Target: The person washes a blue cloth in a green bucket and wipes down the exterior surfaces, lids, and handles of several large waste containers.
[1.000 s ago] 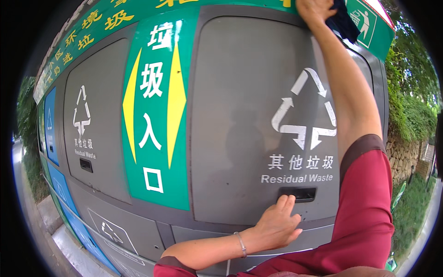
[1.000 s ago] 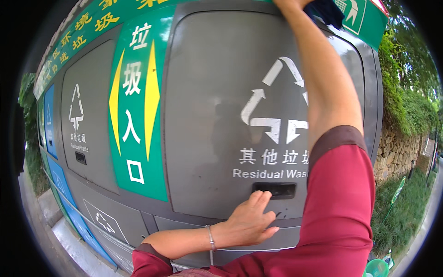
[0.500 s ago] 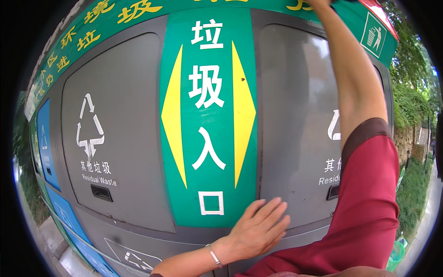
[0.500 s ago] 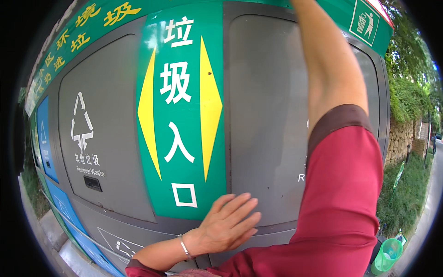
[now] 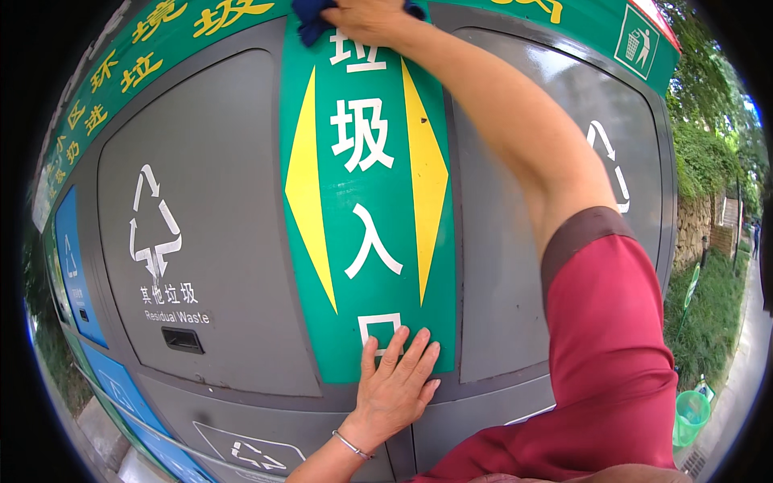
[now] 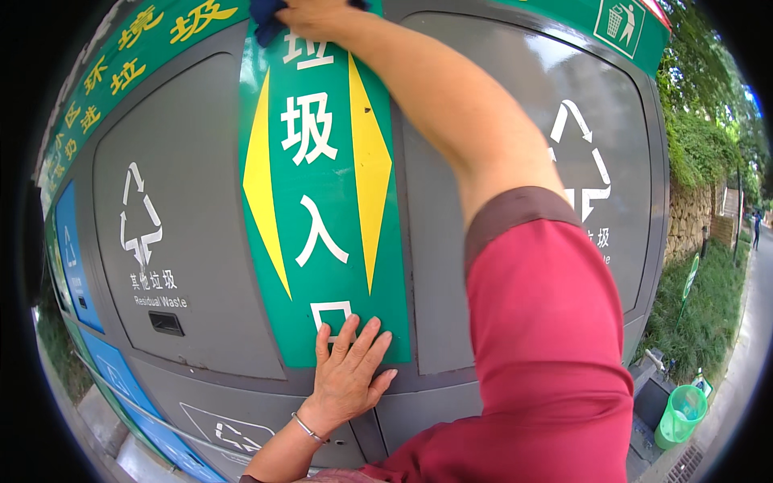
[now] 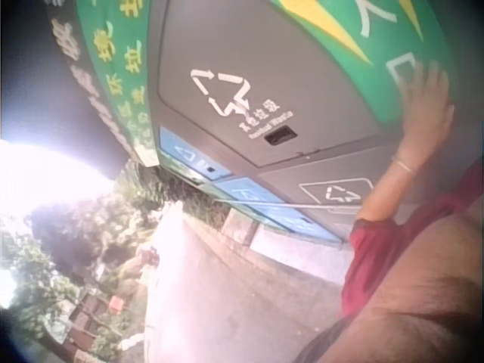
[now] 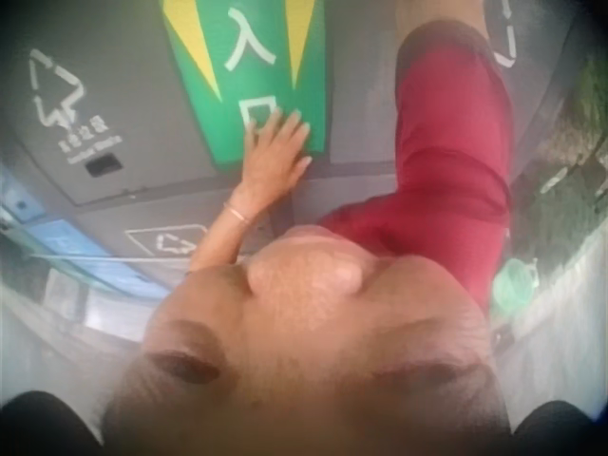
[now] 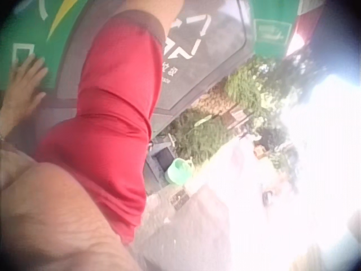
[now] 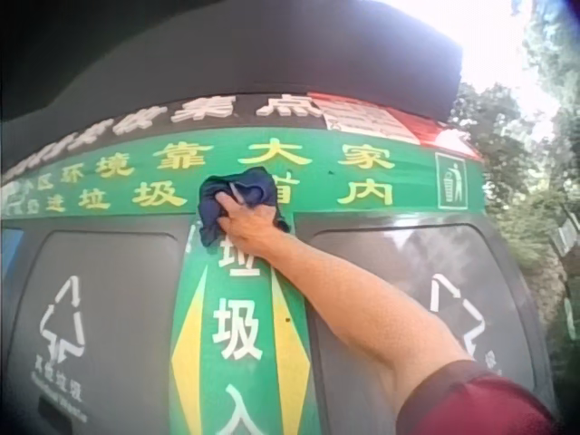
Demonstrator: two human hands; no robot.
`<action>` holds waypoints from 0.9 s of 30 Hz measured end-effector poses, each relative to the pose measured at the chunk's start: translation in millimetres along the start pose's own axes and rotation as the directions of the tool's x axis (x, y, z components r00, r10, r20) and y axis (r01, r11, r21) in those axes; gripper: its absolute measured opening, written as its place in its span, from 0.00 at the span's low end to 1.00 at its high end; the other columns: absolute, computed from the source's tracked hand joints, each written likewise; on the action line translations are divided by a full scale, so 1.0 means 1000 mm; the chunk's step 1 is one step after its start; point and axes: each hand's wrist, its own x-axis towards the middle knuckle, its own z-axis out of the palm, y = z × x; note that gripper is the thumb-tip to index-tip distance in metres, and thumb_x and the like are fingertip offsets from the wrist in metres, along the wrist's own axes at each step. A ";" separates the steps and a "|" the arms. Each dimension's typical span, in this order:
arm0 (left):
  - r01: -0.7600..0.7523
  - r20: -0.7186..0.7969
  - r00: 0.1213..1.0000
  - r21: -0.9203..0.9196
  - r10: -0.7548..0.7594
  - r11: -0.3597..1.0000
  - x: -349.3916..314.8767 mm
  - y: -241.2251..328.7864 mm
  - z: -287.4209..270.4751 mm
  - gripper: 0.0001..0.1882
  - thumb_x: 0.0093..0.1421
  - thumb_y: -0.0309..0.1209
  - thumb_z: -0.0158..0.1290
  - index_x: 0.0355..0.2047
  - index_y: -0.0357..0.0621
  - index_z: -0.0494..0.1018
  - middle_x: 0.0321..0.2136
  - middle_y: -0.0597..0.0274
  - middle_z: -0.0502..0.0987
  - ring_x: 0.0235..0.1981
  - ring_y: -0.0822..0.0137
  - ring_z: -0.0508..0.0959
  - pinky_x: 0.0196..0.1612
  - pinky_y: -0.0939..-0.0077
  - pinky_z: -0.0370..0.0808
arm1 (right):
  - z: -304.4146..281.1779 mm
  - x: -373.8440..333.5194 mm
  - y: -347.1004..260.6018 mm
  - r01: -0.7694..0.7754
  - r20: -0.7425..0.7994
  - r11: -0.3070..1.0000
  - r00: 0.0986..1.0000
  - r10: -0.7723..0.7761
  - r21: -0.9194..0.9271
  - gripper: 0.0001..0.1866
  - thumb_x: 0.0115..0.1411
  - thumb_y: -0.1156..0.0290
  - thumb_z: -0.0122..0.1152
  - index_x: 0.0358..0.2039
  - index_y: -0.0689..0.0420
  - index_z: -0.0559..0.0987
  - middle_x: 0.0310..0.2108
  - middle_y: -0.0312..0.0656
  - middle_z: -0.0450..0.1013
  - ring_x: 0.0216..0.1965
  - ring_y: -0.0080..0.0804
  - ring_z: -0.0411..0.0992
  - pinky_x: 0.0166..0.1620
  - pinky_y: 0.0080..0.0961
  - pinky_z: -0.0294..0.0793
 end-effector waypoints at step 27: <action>0.045 0.000 0.999 -0.132 -0.046 0.990 -0.005 0.003 -0.002 0.32 0.47 0.40 0.60 0.53 0.50 0.65 0.58 0.61 0.60 0.63 0.59 0.54 0.61 0.49 0.46 | 0.035 0.014 -0.118 0.072 0.302 0.931 0.934 -0.188 0.357 0.18 0.56 0.62 0.50 0.48 0.51 0.67 0.49 0.48 0.62 0.51 0.48 0.61 0.51 0.37 0.64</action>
